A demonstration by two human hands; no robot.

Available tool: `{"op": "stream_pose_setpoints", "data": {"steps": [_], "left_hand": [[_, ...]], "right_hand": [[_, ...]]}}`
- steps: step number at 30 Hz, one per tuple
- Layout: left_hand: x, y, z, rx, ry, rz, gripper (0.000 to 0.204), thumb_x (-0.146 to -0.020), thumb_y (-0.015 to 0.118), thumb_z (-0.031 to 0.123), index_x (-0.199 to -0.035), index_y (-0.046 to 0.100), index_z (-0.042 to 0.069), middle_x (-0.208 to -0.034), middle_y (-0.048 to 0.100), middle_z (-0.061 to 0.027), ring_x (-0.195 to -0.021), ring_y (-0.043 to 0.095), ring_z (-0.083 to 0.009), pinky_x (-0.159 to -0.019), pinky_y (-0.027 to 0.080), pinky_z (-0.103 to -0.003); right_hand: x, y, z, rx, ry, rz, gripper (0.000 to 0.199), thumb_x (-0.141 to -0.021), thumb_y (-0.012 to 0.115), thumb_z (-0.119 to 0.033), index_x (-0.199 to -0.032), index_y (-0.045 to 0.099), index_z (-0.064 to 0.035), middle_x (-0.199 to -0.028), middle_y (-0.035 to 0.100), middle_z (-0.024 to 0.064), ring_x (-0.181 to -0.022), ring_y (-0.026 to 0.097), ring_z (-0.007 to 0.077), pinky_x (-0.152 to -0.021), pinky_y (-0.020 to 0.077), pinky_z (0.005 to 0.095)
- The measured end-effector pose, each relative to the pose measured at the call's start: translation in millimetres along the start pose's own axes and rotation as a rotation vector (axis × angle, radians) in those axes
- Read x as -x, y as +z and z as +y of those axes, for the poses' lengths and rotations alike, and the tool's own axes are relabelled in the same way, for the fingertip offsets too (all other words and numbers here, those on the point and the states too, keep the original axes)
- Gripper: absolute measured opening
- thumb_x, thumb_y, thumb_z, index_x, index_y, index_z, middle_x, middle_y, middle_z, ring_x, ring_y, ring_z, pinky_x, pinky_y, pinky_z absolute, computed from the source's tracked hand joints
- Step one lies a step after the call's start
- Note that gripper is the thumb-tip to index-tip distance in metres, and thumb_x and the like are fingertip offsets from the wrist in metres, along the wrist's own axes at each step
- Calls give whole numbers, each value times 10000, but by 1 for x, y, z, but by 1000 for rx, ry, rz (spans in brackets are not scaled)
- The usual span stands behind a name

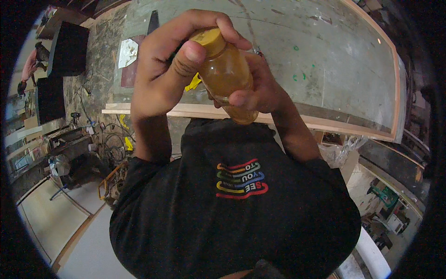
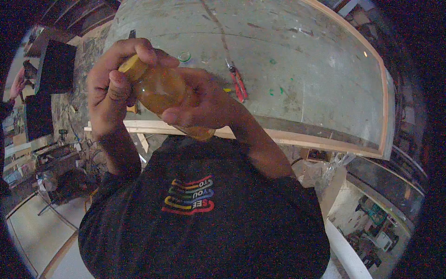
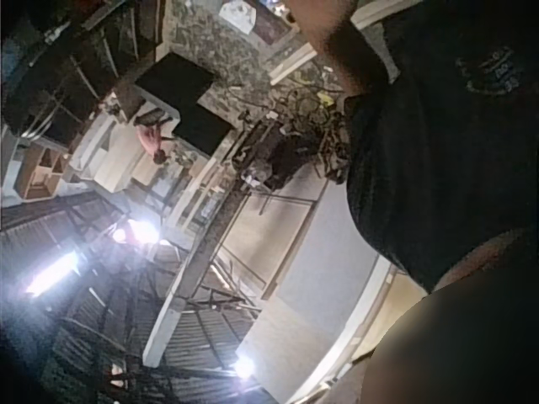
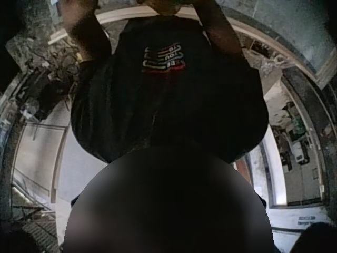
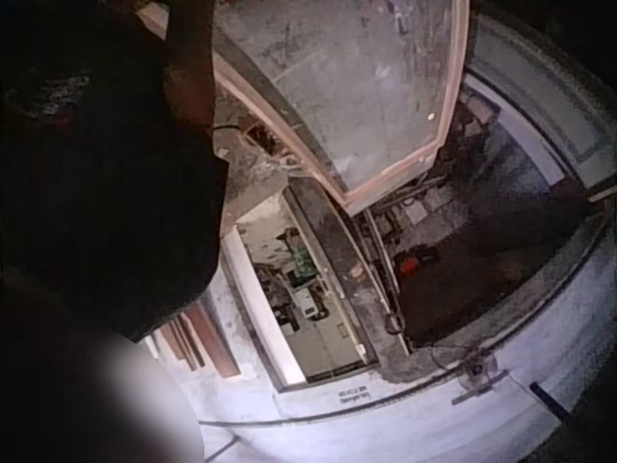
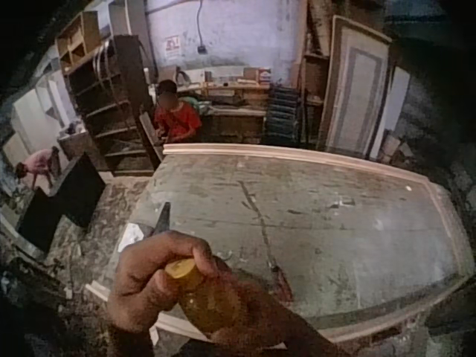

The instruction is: The person removes a green cap from a clear plastic bottle, then picks up a yellow plastic bottle and pours its orange liquid into the clear bottle. They place the bottles on the table, wipe their hands with a yellow cloth, and rub their hands together.

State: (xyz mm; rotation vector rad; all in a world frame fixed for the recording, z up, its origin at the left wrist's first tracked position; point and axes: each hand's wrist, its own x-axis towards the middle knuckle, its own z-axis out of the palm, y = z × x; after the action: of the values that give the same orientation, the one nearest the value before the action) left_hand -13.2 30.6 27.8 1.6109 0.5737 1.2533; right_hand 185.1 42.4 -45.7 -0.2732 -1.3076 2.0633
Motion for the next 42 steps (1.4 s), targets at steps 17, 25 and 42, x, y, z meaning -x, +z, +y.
{"op": "stream_pose_setpoints", "data": {"steps": [17,25,42], "left_hand": [[-4,6,9,-316,19,248,604,-1026,575,492,-1226,596,-78,-1121,712,-234,-1060,703,-300,-942,548,-392],[-2,10,5,-329,148,313,569,-1000,638,462,-1164,636,-83,-1078,723,-227,-1019,718,-298,-912,564,-390],[-21,12,15,-85,44,296,568,-883,777,417,-1174,631,-48,-1024,755,-196,-1007,726,-265,-894,567,-323]], "right_hand": [[-18,19,-15,899,-385,398,652,-716,932,-297,-1219,611,-33,-1054,736,98,-961,723,183,-846,583,344],[-18,30,-10,1133,-584,586,712,-675,958,-335,-1218,604,-41,-1036,738,115,-929,738,215,-820,596,358],[-16,28,-16,824,-417,469,659,-701,937,-383,-1179,637,-42,-955,705,78,-841,710,222,-746,580,376]]}}
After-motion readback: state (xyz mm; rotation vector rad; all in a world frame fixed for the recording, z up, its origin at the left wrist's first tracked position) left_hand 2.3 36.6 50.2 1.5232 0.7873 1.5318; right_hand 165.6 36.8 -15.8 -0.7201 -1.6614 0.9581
